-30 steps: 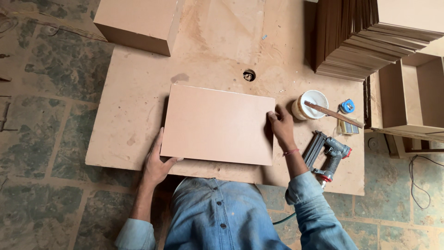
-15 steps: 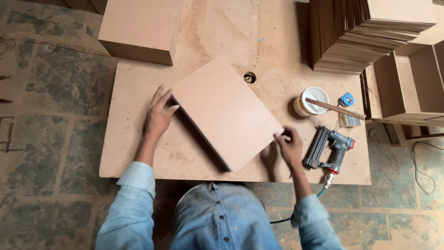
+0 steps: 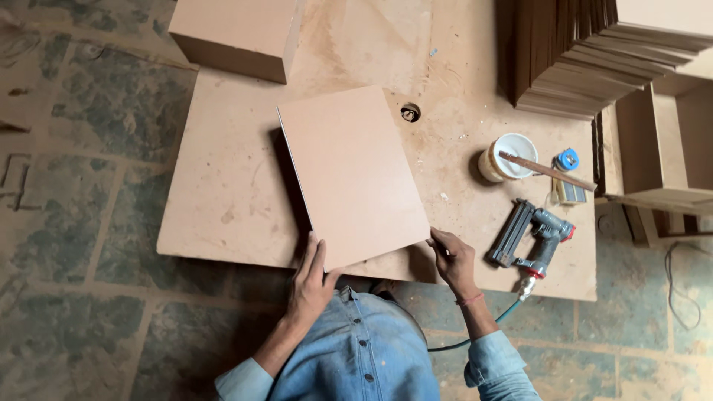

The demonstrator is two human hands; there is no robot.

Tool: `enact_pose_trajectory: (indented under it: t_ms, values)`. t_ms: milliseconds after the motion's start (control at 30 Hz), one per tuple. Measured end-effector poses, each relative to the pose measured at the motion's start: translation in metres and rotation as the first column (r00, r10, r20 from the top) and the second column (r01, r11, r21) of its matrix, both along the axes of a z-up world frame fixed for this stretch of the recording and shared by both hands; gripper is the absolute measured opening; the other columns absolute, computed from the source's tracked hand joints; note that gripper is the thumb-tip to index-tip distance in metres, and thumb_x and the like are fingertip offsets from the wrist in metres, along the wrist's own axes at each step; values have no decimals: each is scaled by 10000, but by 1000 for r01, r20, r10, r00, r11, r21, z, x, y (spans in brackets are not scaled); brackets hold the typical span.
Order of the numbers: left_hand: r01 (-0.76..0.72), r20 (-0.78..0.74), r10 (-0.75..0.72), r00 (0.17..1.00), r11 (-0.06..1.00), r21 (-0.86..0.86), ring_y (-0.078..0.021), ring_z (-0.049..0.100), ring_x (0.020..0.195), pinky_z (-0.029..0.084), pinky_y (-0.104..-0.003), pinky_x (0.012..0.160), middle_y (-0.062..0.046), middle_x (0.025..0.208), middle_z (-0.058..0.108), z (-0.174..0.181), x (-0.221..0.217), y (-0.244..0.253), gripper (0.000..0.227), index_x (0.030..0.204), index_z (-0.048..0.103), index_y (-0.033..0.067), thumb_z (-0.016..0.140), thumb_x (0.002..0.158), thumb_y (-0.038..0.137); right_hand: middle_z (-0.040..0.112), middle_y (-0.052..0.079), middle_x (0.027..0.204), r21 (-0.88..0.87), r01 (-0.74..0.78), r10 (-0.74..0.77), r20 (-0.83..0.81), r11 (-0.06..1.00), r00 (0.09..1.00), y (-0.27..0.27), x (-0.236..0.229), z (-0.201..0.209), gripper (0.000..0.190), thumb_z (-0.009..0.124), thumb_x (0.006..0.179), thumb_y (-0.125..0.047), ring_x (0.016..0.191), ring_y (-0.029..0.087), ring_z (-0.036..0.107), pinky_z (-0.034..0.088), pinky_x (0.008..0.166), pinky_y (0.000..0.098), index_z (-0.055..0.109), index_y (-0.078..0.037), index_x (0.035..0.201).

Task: The person assembles rectangular cardboard boxes by applying glue to the edges and using a pneumatic nail gun to fasten the sides. They repeat this process for multiple boxes, stacking completed units aside.

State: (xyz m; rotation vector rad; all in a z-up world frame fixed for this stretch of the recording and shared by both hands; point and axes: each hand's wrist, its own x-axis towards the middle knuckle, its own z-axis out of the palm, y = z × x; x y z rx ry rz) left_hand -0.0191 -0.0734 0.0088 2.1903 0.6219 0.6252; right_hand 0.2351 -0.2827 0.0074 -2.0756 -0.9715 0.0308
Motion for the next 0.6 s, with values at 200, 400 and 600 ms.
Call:
enact_pose_trajectory:
  t_ms: [200, 400, 600]
  values:
    - [-107, 125, 93, 988, 988, 112, -461, 548, 1344, 545, -426, 1042, -314, 1525, 458, -23, 3, -9, 623, 1405, 518, -99, 780, 866, 72, 775, 136, 942, 72, -174, 179, -72, 982, 981, 0, 26, -10, 190, 743, 894, -17, 786, 191, 777, 612, 704, 283, 755, -12, 1084]
    - [-244, 183, 211, 960, 952, 185, -427, 591, 1322, 560, -413, 1048, -297, 1484, 517, -36, 9, -27, 539, 1362, 560, -101, 779, 894, 56, 772, 126, 891, 62, -206, 212, -99, 977, 972, -4, 28, -13, 231, 689, 877, 78, 766, 182, 773, 607, 700, 274, 757, -3, 1082]
    - [-285, 221, 232, 947, 924, 255, -421, 604, 1312, 569, -416, 1050, -300, 1456, 545, -40, 11, -30, 511, 1349, 570, -102, 775, 905, 45, 758, 123, 908, 116, -256, 264, -52, 960, 963, -3, 28, -17, 331, 632, 864, 119, 794, 181, 772, 615, 712, 276, 729, -19, 1149]
